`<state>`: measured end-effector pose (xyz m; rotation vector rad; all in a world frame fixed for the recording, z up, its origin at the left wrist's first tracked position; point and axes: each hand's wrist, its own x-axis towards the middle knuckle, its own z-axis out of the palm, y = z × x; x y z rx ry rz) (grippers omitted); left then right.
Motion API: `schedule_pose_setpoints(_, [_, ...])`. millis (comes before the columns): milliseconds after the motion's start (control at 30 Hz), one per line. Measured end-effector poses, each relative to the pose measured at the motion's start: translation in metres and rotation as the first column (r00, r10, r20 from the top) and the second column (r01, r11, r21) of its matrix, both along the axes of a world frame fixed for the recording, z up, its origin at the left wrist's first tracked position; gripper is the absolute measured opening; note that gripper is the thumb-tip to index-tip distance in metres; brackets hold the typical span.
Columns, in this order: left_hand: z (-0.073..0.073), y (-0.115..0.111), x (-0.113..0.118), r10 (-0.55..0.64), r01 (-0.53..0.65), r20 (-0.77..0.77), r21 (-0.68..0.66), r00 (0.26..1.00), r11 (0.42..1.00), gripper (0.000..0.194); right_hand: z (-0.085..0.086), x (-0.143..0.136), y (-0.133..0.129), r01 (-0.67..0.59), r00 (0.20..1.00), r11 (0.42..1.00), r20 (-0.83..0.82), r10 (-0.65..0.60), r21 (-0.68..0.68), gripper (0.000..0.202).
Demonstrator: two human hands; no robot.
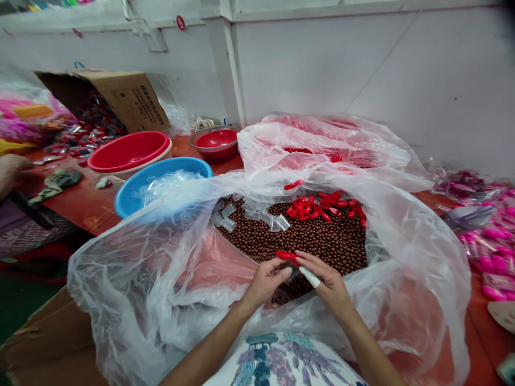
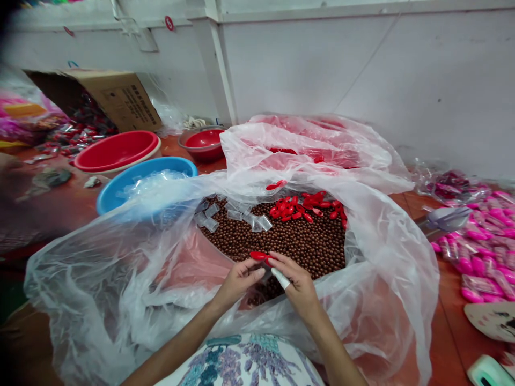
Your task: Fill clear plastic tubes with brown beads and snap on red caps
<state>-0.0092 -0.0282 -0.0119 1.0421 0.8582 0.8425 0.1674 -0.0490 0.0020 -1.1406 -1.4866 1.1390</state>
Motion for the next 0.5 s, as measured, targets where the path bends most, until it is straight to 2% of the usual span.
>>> schedule_pose_setpoints(67, [0.001,0.0,0.0,-0.001,0.001,-0.014,-0.009,1.0,1.0,0.034,-0.005,-0.003,0.0,0.086,0.982,0.985,-0.152,-0.109,-0.151,0.026])
schedule_pose_setpoints(133, [0.002,0.001,0.001,-0.005,0.004,-0.039,-0.017,0.999,1.0,0.036,-0.011,-0.005,0.002,0.131,0.906,0.926,-0.337,-0.257,-0.354,0.029])
schedule_pose_setpoints(233, [0.003,0.0,0.002,-0.019,0.018,-0.061,-0.007,0.998,1.0,0.036,-0.015,-0.004,0.005,0.057,0.775,0.853,-0.516,-0.365,-0.519,0.034])
schedule_pose_setpoints(300, [0.003,0.0,0.002,-0.015,0.014,-0.052,-0.013,0.999,1.0,0.036,-0.014,-0.001,0.007,0.016,0.768,0.85,-0.538,-0.348,-0.527,0.034])
schedule_pose_setpoints(333, [0.003,-0.001,0.002,-0.01,0.01,-0.046,-0.016,0.999,1.0,0.037,-0.014,0.001,0.007,0.035,0.796,0.861,-0.507,-0.331,-0.508,0.034])
schedule_pose_setpoints(433, [0.002,-0.002,0.002,-0.006,0.005,-0.033,-0.032,0.999,0.999,0.037,-0.012,0.007,0.007,0.241,0.883,0.903,-0.305,-0.356,-0.357,0.036])
schedule_pose_setpoints(500, [0.003,-0.002,0.002,-0.011,0.01,-0.029,-0.051,1.0,0.999,0.038,-0.01,0.01,0.007,0.396,0.884,0.894,-0.178,-0.433,-0.211,0.04])
